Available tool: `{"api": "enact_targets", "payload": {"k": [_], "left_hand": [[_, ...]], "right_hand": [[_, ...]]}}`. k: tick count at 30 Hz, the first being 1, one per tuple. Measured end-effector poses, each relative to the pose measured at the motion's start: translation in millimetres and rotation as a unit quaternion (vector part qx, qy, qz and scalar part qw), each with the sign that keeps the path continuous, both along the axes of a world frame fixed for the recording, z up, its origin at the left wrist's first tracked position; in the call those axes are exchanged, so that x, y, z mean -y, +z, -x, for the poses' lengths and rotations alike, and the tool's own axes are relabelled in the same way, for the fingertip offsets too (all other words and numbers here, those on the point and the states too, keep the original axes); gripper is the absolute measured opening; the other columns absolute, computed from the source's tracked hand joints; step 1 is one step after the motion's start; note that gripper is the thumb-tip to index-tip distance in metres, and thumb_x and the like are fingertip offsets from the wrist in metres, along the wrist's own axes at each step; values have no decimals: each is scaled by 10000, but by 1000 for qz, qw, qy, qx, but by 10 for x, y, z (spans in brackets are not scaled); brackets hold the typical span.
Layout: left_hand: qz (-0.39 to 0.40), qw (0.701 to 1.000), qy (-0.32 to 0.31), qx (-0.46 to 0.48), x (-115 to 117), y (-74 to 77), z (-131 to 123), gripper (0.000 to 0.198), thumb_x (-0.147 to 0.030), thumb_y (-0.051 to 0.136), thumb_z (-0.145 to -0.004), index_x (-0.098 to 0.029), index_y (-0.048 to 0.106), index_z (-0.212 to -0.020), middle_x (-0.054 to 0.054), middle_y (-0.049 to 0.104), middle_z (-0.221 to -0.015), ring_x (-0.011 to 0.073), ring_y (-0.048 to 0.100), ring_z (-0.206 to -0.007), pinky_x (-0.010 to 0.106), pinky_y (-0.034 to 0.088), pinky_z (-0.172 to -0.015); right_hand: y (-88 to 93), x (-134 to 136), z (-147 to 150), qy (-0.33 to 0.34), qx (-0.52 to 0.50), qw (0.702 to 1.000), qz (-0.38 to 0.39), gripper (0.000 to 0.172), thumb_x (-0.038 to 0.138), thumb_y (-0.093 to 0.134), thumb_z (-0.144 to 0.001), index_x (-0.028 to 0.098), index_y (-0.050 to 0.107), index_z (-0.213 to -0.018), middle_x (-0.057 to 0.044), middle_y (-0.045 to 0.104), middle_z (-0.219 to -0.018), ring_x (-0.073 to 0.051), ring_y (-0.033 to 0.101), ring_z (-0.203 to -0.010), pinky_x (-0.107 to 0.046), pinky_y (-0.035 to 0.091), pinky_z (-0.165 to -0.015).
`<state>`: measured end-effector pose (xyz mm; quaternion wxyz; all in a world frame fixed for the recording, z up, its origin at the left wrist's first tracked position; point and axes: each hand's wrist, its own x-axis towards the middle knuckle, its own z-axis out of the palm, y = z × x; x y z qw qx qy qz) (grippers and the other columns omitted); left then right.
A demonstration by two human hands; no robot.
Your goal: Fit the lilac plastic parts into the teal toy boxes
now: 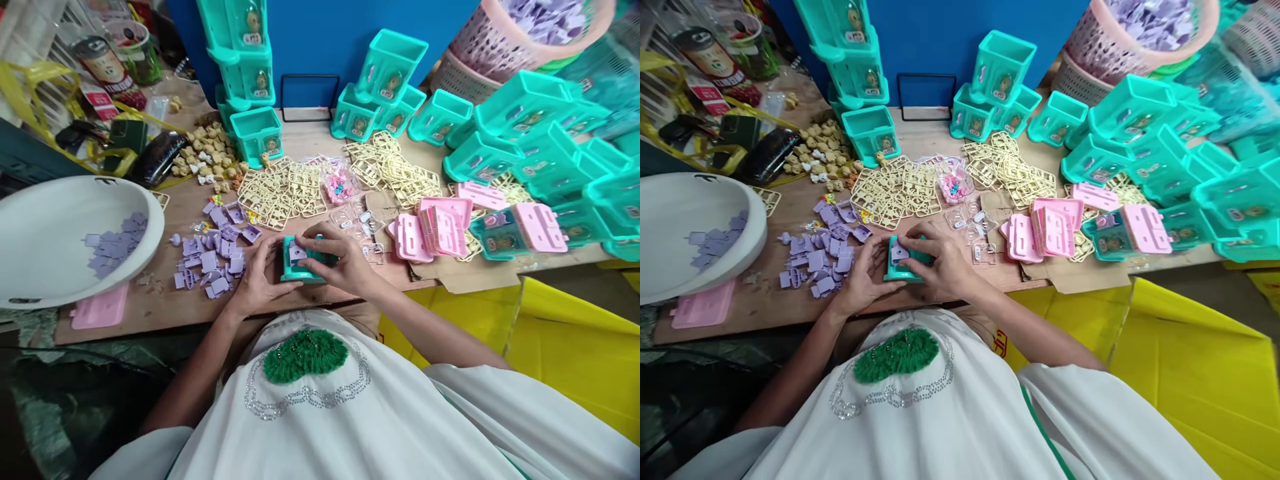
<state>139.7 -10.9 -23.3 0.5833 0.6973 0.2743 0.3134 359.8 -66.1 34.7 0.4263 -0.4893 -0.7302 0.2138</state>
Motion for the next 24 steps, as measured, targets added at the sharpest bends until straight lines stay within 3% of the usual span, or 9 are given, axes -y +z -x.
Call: {"api": "enact_targets", "payload": {"k": [2,5,7,11,15,17,19,24], "left_hand": [[-7,1000,8,3,80,29,-34,837,-476,872,-829,-263,381,-1473,172,536,-1517,304,595,-1430,471,535,-1188],[-73,995,73,10,225,39,-71,810,-476,869,-832,-284,351,-1425,191,473,-1550,315,565,-1444,492,542,-1164],[-130,986,107,3,293,46,-59,795,-459,885,-816,-285,354,-1382,197,453,-1551,324,534,-1457,524,514,-1180],[-195,977,85,-32,332,151,28,739,-465,905,-786,-273,448,-1334,141,569,-1385,325,559,-1395,540,504,-1167],[-292,945,122,-87,372,298,50,204,-289,755,-933,-258,626,-1088,56,686,-1044,312,598,-1325,522,506,-1139],[-318,938,114,-84,413,331,20,89,-225,701,-964,-255,627,-1005,31,691,-933,293,641,-1267,521,503,-1140],[-317,941,93,-73,451,342,-20,83,-209,681,-976,-253,617,-1005,20,700,-922,270,684,-1201,516,506,-1148],[-322,941,85,-63,463,438,-105,308,-307,743,-953,-261,578,-1209,26,709,-1048,242,732,-1088,583,432,-1252]], "right_hand": [[-1,57,2,-26,-8,1000,0,382,439,707,-1012,252,730,-1345,-118,694,-1193,-250,689,-1086,-442,593,-919],[23,190,21,-76,-11,997,-23,558,484,808,-928,306,663,-1436,-137,631,-1355,-298,633,-1255,-520,571,-1021],[38,288,39,-97,-11,995,-27,547,477,816,-921,323,669,-1424,-143,571,-1457,-320,579,-1360,-565,530,-1097],[16,468,48,-109,-40,993,2,451,486,796,-934,355,713,-1358,-118,513,-1556,-343,513,-1467,-613,476,-1178],[-102,629,37,-121,-73,990,-1,343,419,771,-966,372,734,-1304,-100,546,-1526,-327,546,-1446,-574,549,-1105],[-180,681,43,-113,-82,990,-4,402,428,780,-958,367,709,-1349,-110,563,-1513,-326,566,-1426,-570,553,-1100],[-249,702,55,-120,-89,989,0,458,440,783,-954,342,685,-1391,-127,598,-1461,-320,599,-1380,-558,557,-1094],[-310,666,94,-138,-64,988,23,327,415,725,-995,275,738,-1291,-106,694,-1195,-274,688,-1134,-483,600,-974]]}}
